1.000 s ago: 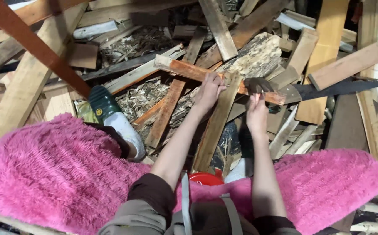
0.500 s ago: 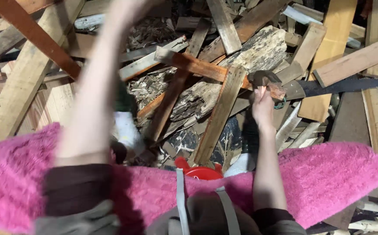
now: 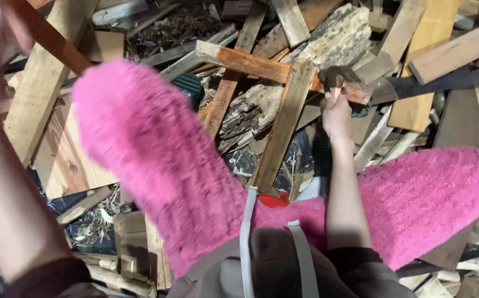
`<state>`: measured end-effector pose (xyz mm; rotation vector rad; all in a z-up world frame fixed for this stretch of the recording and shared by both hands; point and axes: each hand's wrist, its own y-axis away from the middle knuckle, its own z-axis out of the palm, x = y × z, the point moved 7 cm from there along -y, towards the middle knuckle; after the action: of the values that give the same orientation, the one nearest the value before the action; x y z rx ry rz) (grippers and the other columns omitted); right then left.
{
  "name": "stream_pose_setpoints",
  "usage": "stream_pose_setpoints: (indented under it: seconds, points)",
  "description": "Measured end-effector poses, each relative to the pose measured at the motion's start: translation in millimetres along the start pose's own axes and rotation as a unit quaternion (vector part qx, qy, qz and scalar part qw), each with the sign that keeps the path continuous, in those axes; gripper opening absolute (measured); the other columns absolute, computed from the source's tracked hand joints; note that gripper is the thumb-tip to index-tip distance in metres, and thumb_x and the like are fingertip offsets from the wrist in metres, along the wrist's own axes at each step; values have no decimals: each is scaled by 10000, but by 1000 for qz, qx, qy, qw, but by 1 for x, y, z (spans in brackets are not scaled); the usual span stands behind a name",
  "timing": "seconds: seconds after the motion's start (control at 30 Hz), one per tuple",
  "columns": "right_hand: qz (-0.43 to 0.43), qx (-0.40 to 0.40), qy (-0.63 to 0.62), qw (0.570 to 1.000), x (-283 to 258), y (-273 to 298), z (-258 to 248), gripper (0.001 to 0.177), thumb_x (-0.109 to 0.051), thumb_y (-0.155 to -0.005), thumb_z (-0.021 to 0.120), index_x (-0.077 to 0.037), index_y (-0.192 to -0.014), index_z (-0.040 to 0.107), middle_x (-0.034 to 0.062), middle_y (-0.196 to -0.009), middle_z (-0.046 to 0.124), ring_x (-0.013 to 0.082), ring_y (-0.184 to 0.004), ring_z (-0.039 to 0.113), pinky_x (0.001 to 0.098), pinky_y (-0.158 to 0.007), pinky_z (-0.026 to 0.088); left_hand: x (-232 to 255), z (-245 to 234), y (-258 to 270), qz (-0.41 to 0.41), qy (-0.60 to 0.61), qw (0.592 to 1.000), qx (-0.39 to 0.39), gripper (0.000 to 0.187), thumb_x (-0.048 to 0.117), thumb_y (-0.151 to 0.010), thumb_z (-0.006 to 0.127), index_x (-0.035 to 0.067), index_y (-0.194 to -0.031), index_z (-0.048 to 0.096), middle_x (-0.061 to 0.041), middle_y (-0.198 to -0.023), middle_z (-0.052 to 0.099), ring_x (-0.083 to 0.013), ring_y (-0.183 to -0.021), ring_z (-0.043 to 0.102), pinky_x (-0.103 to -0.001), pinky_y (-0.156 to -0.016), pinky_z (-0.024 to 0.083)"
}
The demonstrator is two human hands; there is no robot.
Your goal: Hammering nails into wooden planks to join them together in a workshop
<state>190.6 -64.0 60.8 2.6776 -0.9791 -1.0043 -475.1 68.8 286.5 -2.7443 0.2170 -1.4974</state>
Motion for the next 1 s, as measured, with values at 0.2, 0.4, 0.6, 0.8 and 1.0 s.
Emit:
stream_pose_setpoints:
  seconds: [0.2,0.4,0.6,0.8,1.0]
  points:
    - [10,-5,-4,1000,-7,10,-1,556,-425,-1114,453,-71,-1536,382,303,-1284,644,450,-1266,578,614,-1043,460,-166,107,178,-274,-119,952,-73,347,241,-1108,471,-5,-1073,714,-260,-941,698,-417,-880,682,-506,-804,504]
    - [9,-3,-4,1000,3,2,5,570,-424,-1125,453,-74,-1562,345,320,-1297,635,461,-1269,575,616,-1053,459,-329,164,306,-283,-239,927,-56,435,434,-1068,565,5,-1045,635,-263,-923,677,-503,-927,668,-551,-787,496]
    - [4,7,3,1000,18,-15,12,558,-415,-1124,462,-71,-1553,367,329,-1289,635,463,-1265,576,620,-1049,456,-275,181,218,-122,-181,975,42,316,278,-1032,648,3,-1187,656,-303,-1158,530,-497,-1200,424,-532,-1049,291]
    - [2,15,-23,1000,8,0,9,527,-408,-1110,464,-61,-1506,446,301,-1294,641,464,-1250,579,616,-1038,464,-363,191,145,-138,-112,974,140,272,235,-945,732,72,-1163,721,-238,-1138,562,-357,-1102,449,-404,-965,308]
    - [-6,18,-26,999,20,-7,14,517,-384,-1114,481,-51,-1507,432,307,-1312,630,460,-1267,567,617,-1053,454,-430,154,166,-248,-12,921,300,95,167,-908,839,101,-946,783,-108,-777,688,-184,-703,633,-296,-615,491]
